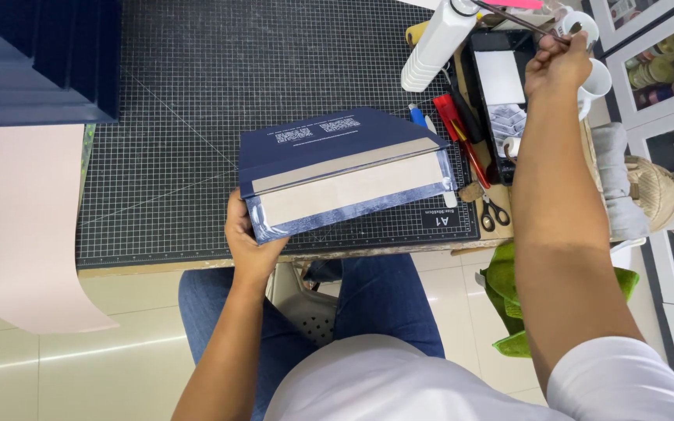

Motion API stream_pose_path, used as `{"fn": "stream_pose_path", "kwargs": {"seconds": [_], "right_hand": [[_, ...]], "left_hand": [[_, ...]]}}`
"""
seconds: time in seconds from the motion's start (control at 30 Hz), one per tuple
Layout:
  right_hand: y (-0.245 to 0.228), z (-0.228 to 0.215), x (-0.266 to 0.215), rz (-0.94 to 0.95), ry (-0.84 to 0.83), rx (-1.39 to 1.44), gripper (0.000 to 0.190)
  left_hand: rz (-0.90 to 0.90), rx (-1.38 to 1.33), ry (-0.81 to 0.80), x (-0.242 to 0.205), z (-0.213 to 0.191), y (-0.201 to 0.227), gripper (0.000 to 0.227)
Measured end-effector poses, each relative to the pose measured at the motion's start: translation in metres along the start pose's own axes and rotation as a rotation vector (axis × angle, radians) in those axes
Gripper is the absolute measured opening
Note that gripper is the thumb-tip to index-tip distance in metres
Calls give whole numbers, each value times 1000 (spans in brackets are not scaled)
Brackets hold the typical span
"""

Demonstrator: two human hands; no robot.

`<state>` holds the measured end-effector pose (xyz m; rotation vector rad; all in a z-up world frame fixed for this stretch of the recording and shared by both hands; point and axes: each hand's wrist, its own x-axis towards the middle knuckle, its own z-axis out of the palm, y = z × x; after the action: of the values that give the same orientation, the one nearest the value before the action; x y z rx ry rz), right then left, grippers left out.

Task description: Applying adhesive to the edges of a blue box using a roller and brush, then wiping with a cloth

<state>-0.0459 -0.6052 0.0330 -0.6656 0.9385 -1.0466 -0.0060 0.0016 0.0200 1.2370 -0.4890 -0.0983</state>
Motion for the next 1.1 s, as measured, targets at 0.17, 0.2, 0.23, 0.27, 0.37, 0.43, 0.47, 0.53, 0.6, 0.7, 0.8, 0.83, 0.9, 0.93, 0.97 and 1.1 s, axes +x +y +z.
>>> {"fn": "stream_pose_path", "kwargs": {"seconds": [0.17,0.2,0.23,0.27,0.37,0.43,0.47,0.53,0.6,0.7,0.8,0.83,0.9,0.93,0.97,1.1], "right_hand": [[-6,6,-9,-1,11,-20,45],[-7,5,-6,-5,8,-14,41],[-8,4,-2,-9,4,-7,38],[-9,3,-2,-9,4,-8,38],[-12,-2,0,4,-6,14,38],[-13,-8,3,7,-111,78,36],[-20,-2,-26,7,-111,78,36],[-35,11,-85,11,-55,110,35],[-38,-3,-83,-5,-214,122,31],[-39,-7,-173,-67,-445,95,24],[-29,-12,-282,-148,-452,86,22],[-25,-14,-313,-187,-387,117,23],[-9,-18,-367,-335,-547,-22,24],[-3,-20,-394,-499,-694,-160,27],[2,-22,-400,-498,-697,-159,27],[15,-25,-417,-545,-738,-229,28]], "left_hand": [[1,-16,2,0,0,-1,61],[-7,-8,7,0,1,-1,60],[-16,0,11,0,1,0,59],[-16,0,12,0,0,-2,59],[-15,-1,10,-1,-1,-4,62],[-22,-4,17,-1,1,-1,60],[-22,-4,18,-1,1,-1,60],[-11,-44,12,-1,1,-3,60],[-4,3,24,1,1,-12,65],[49,97,35,0,-5,-24,72],[67,95,27,-2,-2,-19,71],[45,44,19,1,1,-15,69],[50,28,12,3,3,-9,65],[55,5,-3,3,4,-6,60],[56,7,-1,4,5,-2,60],[60,-14,-14,4,7,5,55]]}}
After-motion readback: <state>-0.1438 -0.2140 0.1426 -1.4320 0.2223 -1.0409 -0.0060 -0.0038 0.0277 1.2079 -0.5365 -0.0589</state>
